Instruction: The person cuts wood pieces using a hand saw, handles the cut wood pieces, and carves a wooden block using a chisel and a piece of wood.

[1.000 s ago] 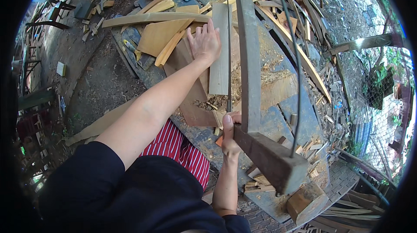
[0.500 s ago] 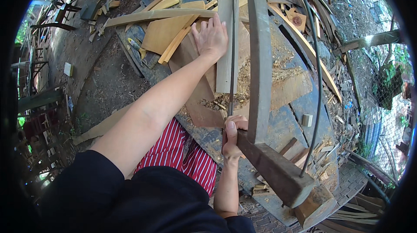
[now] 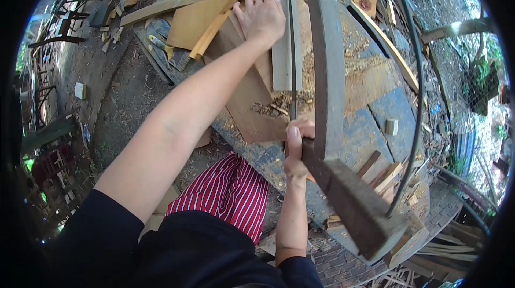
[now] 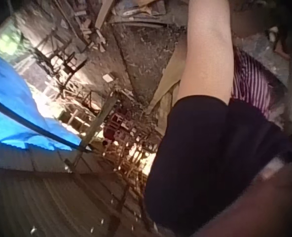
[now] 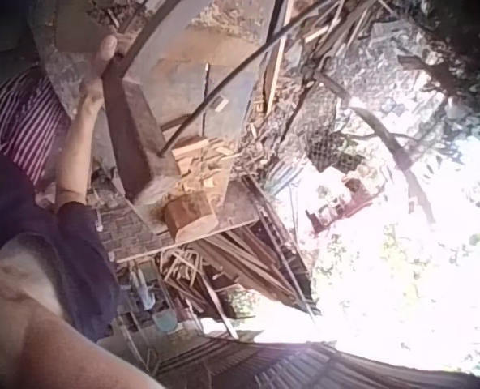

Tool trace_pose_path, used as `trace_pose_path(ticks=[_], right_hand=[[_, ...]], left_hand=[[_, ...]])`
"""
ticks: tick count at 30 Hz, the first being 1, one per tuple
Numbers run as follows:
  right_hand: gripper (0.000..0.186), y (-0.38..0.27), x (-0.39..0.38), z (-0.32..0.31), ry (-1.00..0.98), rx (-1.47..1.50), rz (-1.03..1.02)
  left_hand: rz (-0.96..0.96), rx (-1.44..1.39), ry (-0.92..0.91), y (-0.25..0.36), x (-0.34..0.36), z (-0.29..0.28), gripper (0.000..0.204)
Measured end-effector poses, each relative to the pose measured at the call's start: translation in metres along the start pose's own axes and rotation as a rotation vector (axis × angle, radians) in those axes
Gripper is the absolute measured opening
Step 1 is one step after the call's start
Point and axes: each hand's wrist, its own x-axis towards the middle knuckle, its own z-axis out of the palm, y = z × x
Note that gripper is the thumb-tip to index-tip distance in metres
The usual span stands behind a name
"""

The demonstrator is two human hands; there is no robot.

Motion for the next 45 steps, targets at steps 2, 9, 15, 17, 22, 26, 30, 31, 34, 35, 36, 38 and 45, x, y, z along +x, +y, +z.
trace_pose_path(ticks=[2, 9, 15, 17, 22, 26, 30, 31, 34, 35, 36, 38, 45], right_hand=[[0.017, -0.004, 0.001, 0.002, 0.029, 0.000, 0.036], [0.018, -0.011, 0.004, -0.006, 0.068, -0.022, 0.142], [0.018, -0.009, -0.001, -0.005, 0.080, -0.001, 0.141], [0.018, -0.007, -0.001, -0.003, 0.096, 0.015, 0.143], [0.017, -0.009, 0.003, 0.003, 0.099, 0.082, 0.103], [0.015, -0.013, 0.024, 0.016, 0.124, 0.061, 0.156], [0.015, -0.004, 0.047, 0.015, 0.085, -0.014, 0.226], [0.015, -0.003, 0.046, 0.012, 0.059, -0.093, 0.230], [0.015, -0.008, 0.010, 0.010, 0.069, -0.026, 0.137], [0.016, -0.013, -0.008, 0.003, 0.070, 0.024, 0.186], [0.016, -0.015, -0.020, 0.000, 0.068, 0.029, 0.114], [0.016, -0.016, -0.033, -0.010, 0.012, -0.007, 0.019], [0.017, -0.030, -0.020, -0.007, 0.067, -0.061, 0.200]], left_hand=[[-0.002, -0.002, 0.046, -0.005, 0.003, 0.001, 0.037], [-0.001, 0.004, -0.002, -0.004, 0.004, -0.001, 0.040], [-0.028, 0.010, 0.003, -0.004, -0.001, -0.002, 0.043], [-0.036, 0.002, -0.008, -0.003, 0.000, -0.006, 0.043], [-0.066, 0.029, -0.059, 0.004, 0.000, -0.008, 0.044], [-0.056, 0.022, -0.084, 0.001, 0.002, -0.012, 0.045], [-0.052, 0.039, -0.037, 0.002, 0.000, -0.004, 0.042], [-0.049, 0.039, -0.045, 0.002, 0.000, -0.004, 0.042], [-0.060, 0.050, -0.058, -0.004, 0.003, -0.002, 0.040], [-0.055, 0.049, -0.050, -0.005, 0.003, -0.002, 0.040], [-0.053, 0.048, -0.043, -0.007, 0.003, -0.001, 0.040], [-0.068, 0.033, -0.083, -0.002, 0.004, -0.006, 0.040], [-0.027, 0.039, -0.031, 0.000, 0.004, -0.003, 0.037]])
